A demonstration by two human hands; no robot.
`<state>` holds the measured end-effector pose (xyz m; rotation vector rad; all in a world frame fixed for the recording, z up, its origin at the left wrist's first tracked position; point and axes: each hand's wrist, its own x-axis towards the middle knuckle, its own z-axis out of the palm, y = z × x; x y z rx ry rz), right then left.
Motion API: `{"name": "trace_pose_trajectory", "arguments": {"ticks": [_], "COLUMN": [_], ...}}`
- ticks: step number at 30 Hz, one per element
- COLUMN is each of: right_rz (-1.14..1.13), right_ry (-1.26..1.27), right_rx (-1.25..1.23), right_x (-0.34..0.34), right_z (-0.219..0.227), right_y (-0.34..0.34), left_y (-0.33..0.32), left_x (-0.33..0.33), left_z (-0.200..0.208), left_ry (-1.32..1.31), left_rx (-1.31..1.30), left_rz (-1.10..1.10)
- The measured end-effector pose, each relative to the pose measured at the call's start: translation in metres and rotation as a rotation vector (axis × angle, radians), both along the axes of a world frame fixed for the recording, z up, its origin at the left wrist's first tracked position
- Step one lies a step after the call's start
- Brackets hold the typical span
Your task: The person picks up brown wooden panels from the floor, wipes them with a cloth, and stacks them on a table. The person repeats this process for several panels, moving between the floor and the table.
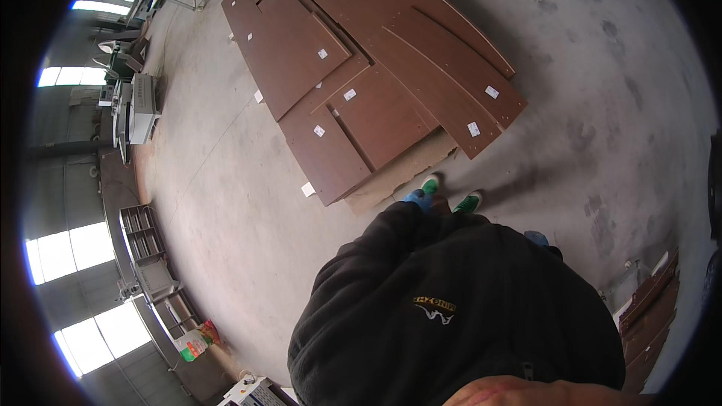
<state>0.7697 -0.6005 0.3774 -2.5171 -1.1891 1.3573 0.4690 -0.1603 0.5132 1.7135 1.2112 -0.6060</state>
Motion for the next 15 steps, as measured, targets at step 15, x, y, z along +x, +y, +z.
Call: {"name": "trace_pose_trajectory", "arguments": {"ticks": [15], "right_rz": [-0.584], "right_ry": [0.227], "right_rx": [-0.026], "right_x": [-0.027], "right_z": [0.033], "right_y": [0.123], "left_y": [0.071], "left_x": [-0.037], "left_z": [-0.098], "left_ry": [-0.044], "left_rx": [-0.029], "left_rz": [-0.335]}}
